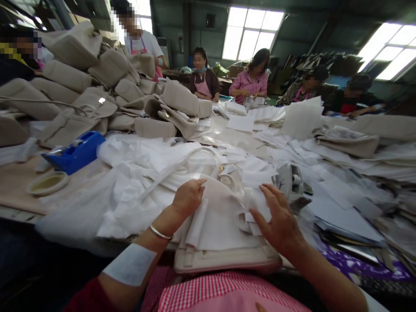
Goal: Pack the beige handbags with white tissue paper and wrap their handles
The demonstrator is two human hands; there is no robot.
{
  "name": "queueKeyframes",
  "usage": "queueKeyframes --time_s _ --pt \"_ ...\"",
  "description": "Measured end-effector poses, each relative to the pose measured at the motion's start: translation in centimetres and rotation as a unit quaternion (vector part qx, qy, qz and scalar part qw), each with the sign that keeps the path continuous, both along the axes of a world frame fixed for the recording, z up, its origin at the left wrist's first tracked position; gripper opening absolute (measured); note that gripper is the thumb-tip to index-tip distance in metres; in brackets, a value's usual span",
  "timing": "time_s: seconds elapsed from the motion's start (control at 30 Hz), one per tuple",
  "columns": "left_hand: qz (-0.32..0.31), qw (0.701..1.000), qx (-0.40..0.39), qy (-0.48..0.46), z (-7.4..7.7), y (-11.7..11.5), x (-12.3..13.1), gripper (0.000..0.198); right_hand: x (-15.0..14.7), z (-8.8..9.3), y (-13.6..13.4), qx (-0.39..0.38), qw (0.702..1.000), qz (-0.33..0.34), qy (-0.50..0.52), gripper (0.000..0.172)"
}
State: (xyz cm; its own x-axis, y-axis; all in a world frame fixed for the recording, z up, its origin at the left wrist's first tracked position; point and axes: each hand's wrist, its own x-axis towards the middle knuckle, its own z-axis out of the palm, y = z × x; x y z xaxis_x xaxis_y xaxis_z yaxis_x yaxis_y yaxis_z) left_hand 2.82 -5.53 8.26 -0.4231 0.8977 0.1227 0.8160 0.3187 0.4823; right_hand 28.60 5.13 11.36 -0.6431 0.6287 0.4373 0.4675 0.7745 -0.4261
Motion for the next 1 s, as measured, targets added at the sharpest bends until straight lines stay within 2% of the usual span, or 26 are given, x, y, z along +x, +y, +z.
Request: queueKeyframes --time_s 0.07,0.13,0.2,0.27,0.37,0.43,0.5,0.57,0.67,0.73,0.8,0.9,1.0 --pt "0.005 1.000 -0.022 -0.003 -1.0 -0.2 -0.3 0.037 -2.2 1.5 -0.4 0.040 0.991 0.115 -0.060 0.048" --pt "0.004 0.999 -0.049 -0.008 -1.6 -0.5 -0.5 0.035 -5.1 1.8 -0.7 0.033 0.968 0.208 -0.134 0.048" --pt "-0.010 0.997 -0.072 -0.014 -1.9 -1.0 -0.7 0.035 -7.9 1.0 -0.7 0.036 0.938 0.279 -0.202 0.055" --pt "-0.030 0.995 -0.088 -0.019 -2.0 -1.6 -0.7 0.035 -10.0 -0.5 -0.5 0.048 0.908 0.315 -0.272 0.059" --pt "-0.048 0.993 -0.108 -0.019 -2.2 -2.6 -0.5 0.039 -11.3 -2.6 0.0 0.058 0.877 0.321 -0.352 0.060" --pt "-0.050 0.991 -0.120 -0.013 -1.9 -3.3 -0.4 0.040 -11.3 -3.4 0.3 0.063 0.868 0.332 -0.365 0.061" --pt "-0.050 0.990 -0.132 -0.001 -1.2 -3.8 -1.0 0.037 -11.0 -4.0 0.5 0.069 0.866 0.342 -0.359 0.063" --pt "-0.013 0.991 -0.133 0.030 0.1 -3.7 -2.4 0.035 -10.8 -4.5 0.6 0.072 0.869 0.340 -0.352 0.064" --pt "0.107 0.983 -0.118 0.090 2.1 -2.6 -6.1 0.038 -10.6 -5.4 0.4 0.087 0.880 0.333 -0.328 0.065" --pt "0.165 0.973 -0.120 0.104 2.7 -1.4 -8.7 0.035 -10.5 -6.1 0.3 0.102 0.886 0.329 -0.311 0.068" --pt "0.190 0.967 -0.140 0.095 2.9 0.0 -10.8 0.034 -10.4 -6.6 0.2 0.111 0.890 0.325 -0.299 0.070" --pt "0.206 0.963 -0.161 0.058 3.2 2.0 -12.5 0.027 -10.3 -6.7 0.3 0.108 0.894 0.324 -0.291 0.070" --pt "0.206 0.968 -0.141 0.010 5.2 2.7 -13.1 0.021 -10.1 -6.2 0.5 0.100 0.896 0.325 -0.285 0.068"
